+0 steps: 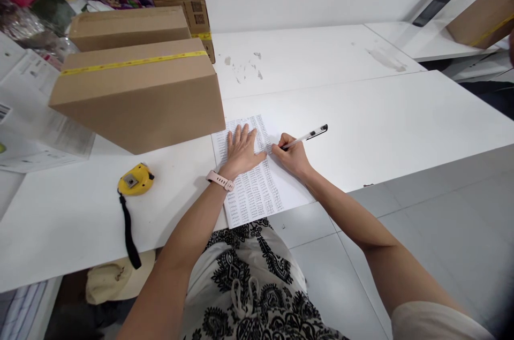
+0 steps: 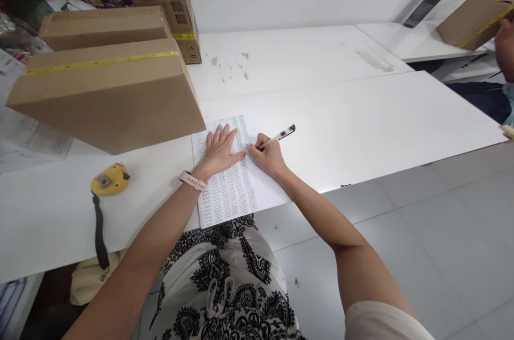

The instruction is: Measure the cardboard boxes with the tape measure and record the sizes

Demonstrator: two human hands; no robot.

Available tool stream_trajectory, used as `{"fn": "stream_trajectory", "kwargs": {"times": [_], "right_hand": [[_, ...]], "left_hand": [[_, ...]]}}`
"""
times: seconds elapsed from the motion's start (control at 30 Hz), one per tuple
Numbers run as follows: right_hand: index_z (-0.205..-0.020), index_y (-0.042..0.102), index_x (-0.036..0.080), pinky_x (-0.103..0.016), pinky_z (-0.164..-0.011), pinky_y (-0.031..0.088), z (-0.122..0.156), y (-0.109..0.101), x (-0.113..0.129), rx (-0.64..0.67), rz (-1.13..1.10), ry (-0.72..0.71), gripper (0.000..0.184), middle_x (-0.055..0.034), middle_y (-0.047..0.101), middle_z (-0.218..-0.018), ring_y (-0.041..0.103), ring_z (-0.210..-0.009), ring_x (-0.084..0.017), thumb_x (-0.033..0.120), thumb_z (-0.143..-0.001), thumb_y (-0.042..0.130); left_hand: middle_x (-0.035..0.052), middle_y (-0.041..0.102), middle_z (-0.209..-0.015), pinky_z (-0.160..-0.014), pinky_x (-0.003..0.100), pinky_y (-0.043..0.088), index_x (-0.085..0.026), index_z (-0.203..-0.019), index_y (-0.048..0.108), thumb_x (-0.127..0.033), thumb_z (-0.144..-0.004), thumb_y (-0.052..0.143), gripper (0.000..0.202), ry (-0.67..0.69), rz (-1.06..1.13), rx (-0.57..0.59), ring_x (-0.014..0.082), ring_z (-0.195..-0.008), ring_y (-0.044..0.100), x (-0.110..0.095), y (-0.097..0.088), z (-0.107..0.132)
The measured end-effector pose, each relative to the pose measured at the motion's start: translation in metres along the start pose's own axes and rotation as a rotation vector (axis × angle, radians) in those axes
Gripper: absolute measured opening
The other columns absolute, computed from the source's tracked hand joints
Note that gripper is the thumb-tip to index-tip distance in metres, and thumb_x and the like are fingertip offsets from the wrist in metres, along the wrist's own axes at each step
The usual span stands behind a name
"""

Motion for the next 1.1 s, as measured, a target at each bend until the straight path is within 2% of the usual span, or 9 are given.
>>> {"fn": "stream_trajectory", "kwargs": {"times": [0.33,0.5,0.8,1.1], "right_hand": [[-0.060,0.040,0.024,-0.029,-0.055,0.025,-0.0007,-0.0021,-0.0010,-0.029,-0.003,-0.011,0.028,0.0053,0.039,-0.058,0.032,-0.058,-0.011,0.026,-0.074,0.064],[-0.059,0.040,0.024,-0.029,-0.055,0.026,-0.0005,-0.0017,-0.0007,-0.020,0.000,0.010,0.027,0.0054,0.039,-0.057,0.031,-0.058,-0.011,0.026,-0.073,0.064],[-0.059,0.040,0.024,-0.029,-0.055,0.026,-0.0011,-0.0036,-0.0020,-0.051,0.007,0.004,0.026,0.0053,0.038,-0.058,0.032,-0.059,-0.012,0.023,-0.072,0.062],[-0.059,0.040,0.024,-0.029,-0.056,0.026,-0.0011,-0.0040,0.0004,-0.044,0.007,0.001,0.026,0.0054,0.038,-0.057,0.032,-0.058,-0.012,0.021,-0.072,0.062]], "left_hand": [[0.0125,0.003,-0.175,-0.129,0.054,-0.007,-0.013,-0.164,0.021,-0.053,-0.091,0.052,0.088,0.001,0.002,0.009,0.0319,-0.161,-0.008,-0.0002,0.0004,0.0005],[0.0083,0.007,-0.176,-0.130,0.053,-0.006,-0.019,-0.164,0.022,-0.053,-0.091,0.053,0.086,-0.002,0.004,-0.010,0.0309,-0.161,-0.006,0.0008,0.0006,0.0000],[0.0122,0.003,-0.175,-0.130,0.053,-0.007,-0.013,-0.164,0.021,-0.052,-0.091,0.052,0.088,-0.006,-0.005,0.009,0.0317,-0.161,-0.008,-0.0003,0.0004,0.0001],[0.0081,0.007,-0.176,-0.130,0.053,-0.007,-0.019,-0.164,0.023,-0.053,-0.091,0.054,0.086,-0.002,0.007,-0.010,0.0308,-0.161,-0.006,0.0009,0.0012,-0.0004]]}}
Point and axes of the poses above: each hand's wrist, its own z-axis away from the middle knuckle, its own y-axis out of the palm, x = y × z, the point moved 5 cm from there along -z, towards the middle knuckle
